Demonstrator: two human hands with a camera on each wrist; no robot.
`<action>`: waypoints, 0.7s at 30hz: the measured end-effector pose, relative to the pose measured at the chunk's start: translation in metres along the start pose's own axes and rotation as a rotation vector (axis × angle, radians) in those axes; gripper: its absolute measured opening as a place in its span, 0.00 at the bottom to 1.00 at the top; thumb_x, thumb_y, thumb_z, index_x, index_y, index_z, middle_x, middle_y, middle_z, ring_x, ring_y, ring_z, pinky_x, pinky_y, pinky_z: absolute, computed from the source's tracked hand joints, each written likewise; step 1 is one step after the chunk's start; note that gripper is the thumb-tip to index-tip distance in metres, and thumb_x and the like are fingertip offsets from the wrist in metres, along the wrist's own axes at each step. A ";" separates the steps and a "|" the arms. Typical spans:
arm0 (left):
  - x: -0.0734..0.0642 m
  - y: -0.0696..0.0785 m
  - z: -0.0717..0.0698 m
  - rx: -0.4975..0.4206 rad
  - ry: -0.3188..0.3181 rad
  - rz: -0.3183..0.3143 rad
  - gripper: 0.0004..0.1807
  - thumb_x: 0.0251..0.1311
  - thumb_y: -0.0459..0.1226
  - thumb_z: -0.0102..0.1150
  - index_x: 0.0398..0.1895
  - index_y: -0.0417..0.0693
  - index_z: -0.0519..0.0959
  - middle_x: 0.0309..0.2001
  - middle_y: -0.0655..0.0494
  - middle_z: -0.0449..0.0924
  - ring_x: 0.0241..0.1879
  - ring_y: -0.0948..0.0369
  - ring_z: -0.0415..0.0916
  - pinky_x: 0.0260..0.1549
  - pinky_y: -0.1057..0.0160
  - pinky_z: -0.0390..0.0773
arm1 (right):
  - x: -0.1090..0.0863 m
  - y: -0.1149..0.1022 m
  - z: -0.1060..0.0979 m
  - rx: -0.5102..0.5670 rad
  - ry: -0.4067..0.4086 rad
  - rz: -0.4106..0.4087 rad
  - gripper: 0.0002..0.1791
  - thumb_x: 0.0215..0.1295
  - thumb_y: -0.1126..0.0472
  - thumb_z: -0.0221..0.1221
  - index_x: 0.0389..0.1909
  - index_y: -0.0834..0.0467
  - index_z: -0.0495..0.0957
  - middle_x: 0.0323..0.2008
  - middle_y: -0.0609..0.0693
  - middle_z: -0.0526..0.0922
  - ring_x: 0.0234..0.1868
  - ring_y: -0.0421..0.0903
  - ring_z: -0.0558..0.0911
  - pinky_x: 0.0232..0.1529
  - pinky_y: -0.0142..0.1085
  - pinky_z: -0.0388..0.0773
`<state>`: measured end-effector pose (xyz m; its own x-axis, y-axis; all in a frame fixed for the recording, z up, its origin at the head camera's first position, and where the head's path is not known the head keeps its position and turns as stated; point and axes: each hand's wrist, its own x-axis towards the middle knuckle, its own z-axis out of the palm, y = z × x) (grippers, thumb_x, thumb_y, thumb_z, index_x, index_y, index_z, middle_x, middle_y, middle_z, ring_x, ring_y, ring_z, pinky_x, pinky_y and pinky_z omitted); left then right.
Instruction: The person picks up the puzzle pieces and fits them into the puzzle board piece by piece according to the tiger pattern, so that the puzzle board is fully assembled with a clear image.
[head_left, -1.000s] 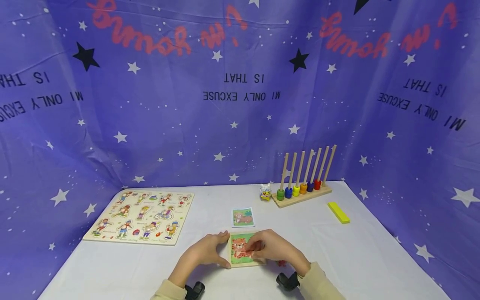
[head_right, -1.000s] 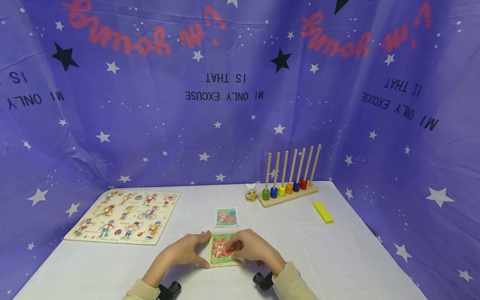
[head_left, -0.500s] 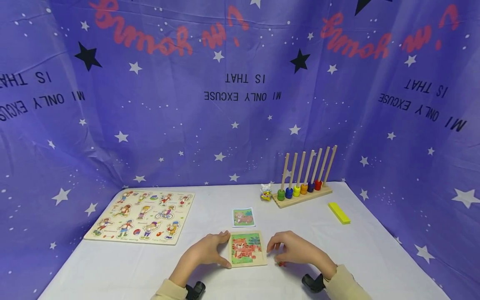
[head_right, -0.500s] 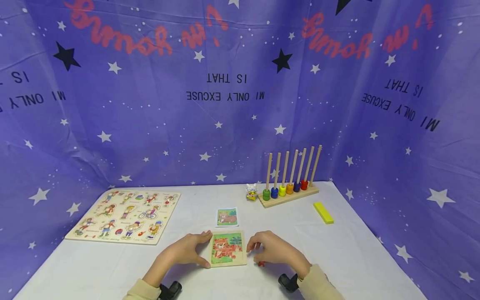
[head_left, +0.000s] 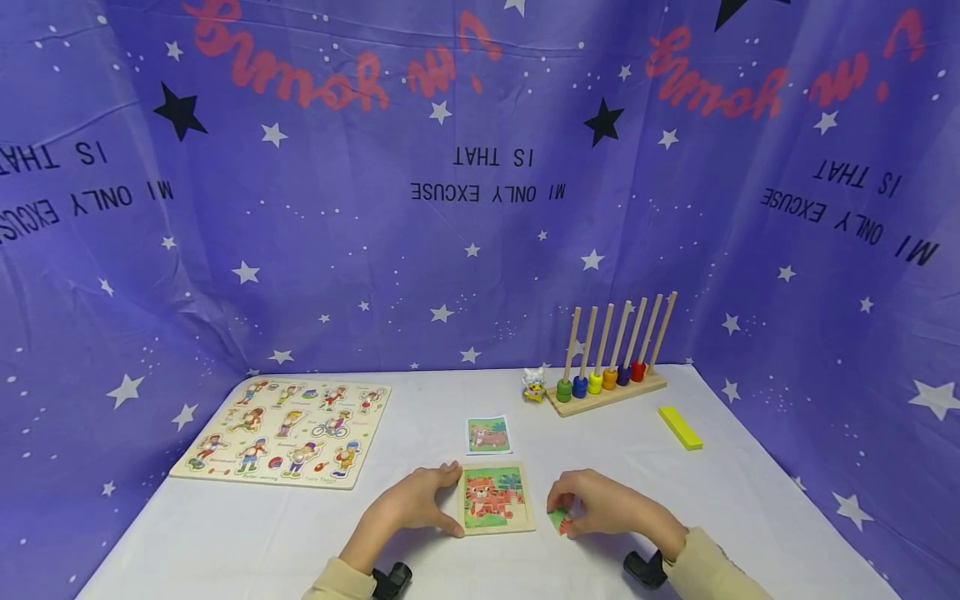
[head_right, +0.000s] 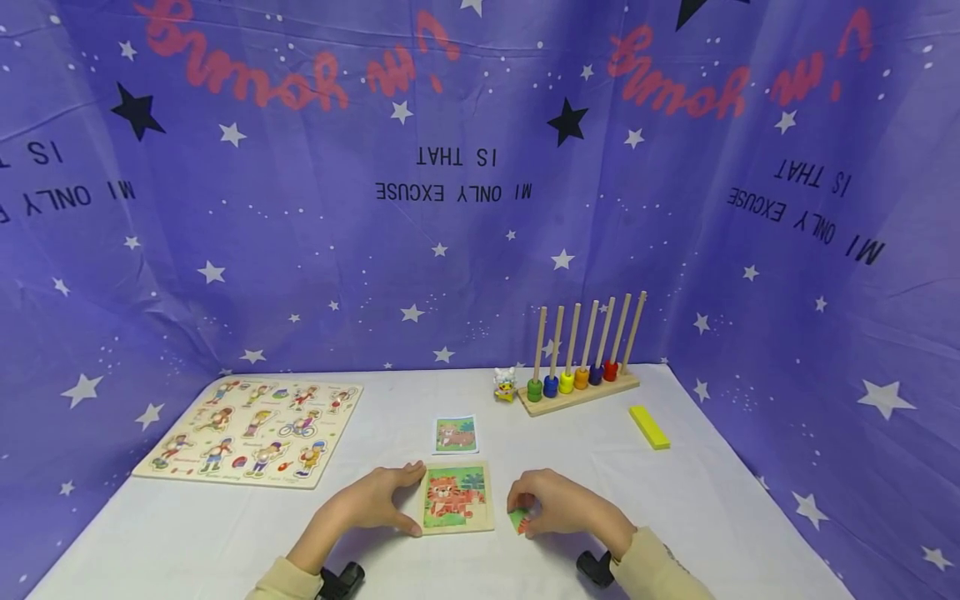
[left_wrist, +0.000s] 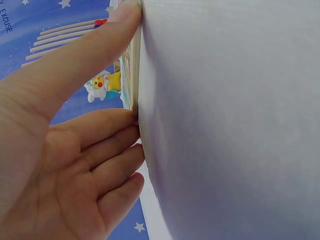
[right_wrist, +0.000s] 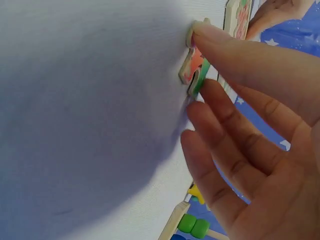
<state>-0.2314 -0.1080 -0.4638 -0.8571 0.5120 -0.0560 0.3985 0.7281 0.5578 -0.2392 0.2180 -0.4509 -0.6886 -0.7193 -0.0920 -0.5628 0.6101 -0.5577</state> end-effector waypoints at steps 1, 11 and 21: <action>0.000 0.000 0.000 0.001 0.001 0.000 0.50 0.35 0.49 0.78 0.65 0.36 0.69 0.68 0.43 0.65 0.67 0.44 0.61 0.66 0.45 0.60 | 0.000 0.000 0.000 -0.006 0.001 0.006 0.16 0.49 0.62 0.73 0.39 0.49 0.81 0.34 0.36 0.76 0.35 0.36 0.75 0.36 0.30 0.75; 0.000 0.000 0.001 0.002 0.006 -0.001 0.51 0.35 0.49 0.78 0.65 0.36 0.69 0.68 0.43 0.65 0.66 0.43 0.62 0.66 0.44 0.60 | -0.001 0.004 -0.007 0.000 0.024 -0.026 0.13 0.48 0.57 0.74 0.33 0.48 0.80 0.28 0.40 0.75 0.30 0.39 0.74 0.30 0.27 0.73; 0.000 0.000 0.001 0.000 0.005 -0.001 0.50 0.35 0.49 0.78 0.64 0.36 0.70 0.68 0.43 0.65 0.66 0.43 0.62 0.65 0.44 0.61 | -0.007 0.004 -0.018 0.043 -0.022 -0.057 0.09 0.53 0.64 0.70 0.31 0.51 0.80 0.25 0.38 0.78 0.26 0.33 0.73 0.27 0.26 0.74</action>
<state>-0.2314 -0.1077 -0.4643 -0.8595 0.5085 -0.0523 0.3974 0.7290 0.5573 -0.2445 0.2315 -0.4379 -0.6450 -0.7603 -0.0770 -0.5806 0.5531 -0.5974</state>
